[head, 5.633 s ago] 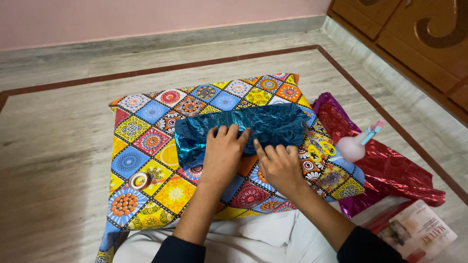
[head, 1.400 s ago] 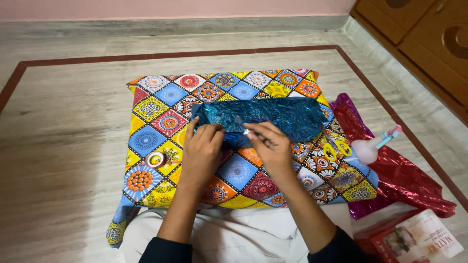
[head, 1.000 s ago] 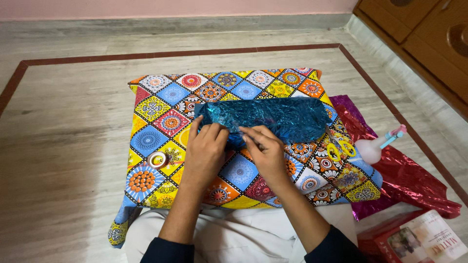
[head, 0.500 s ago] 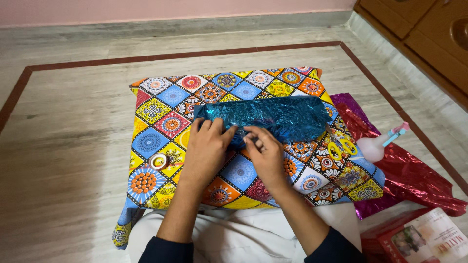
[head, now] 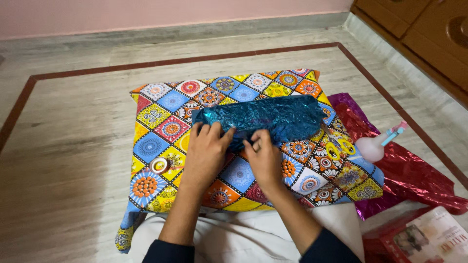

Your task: The person wraps a rectangular box with shiny blue wrapping paper. They place the box on the paper, fold the paper around it, and secure the folds with tape. The person uses scissors to cut the tape and adjusts the paper to fit the box.

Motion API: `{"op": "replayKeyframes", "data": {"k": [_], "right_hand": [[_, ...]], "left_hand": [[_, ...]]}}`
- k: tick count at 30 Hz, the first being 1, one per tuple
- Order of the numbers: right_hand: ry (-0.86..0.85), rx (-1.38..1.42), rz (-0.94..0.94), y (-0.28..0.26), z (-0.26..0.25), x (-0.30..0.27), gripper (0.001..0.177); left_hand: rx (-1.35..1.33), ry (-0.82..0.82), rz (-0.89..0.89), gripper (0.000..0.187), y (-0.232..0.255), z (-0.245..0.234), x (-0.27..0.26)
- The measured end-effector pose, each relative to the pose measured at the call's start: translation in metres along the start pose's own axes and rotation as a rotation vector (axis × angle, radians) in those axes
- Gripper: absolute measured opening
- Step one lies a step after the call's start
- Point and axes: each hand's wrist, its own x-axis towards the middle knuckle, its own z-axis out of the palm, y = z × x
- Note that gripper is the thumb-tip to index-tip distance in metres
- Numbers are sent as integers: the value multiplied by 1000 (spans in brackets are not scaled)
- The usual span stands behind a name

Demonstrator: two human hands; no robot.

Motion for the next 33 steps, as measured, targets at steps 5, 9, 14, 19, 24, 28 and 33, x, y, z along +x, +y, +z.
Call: {"op": "replayKeyframes", "data": {"k": [5, 9, 14, 19, 24, 28, 33], "right_hand": [[17, 3, -81, 5, -1, 6, 34], [23, -32, -21, 13, 1, 16, 37], [44, -2, -87, 19, -8, 15, 38], [28, -177, -191, 14, -5, 21, 38], [-84, -248, -173, 23, -18, 4, 35], [-41, -133, -142, 30, -35, -5, 33], [-122, -63, -56, 34, -45, -10, 26]], "left_hand": [[38, 44, 14, 39, 1, 6, -9], [26, 56, 19, 40, -2, 10, -9], [33, 71, 16, 38, 0, 14, -11], [-54, 66, -35, 38, 0, 13, -10], [-74, 208, -50, 44, -5, 9, -27], [-19, 276, -321, 38, -23, -15, -72], [-193, 152, -700, 37, -45, -32, -124]]}}
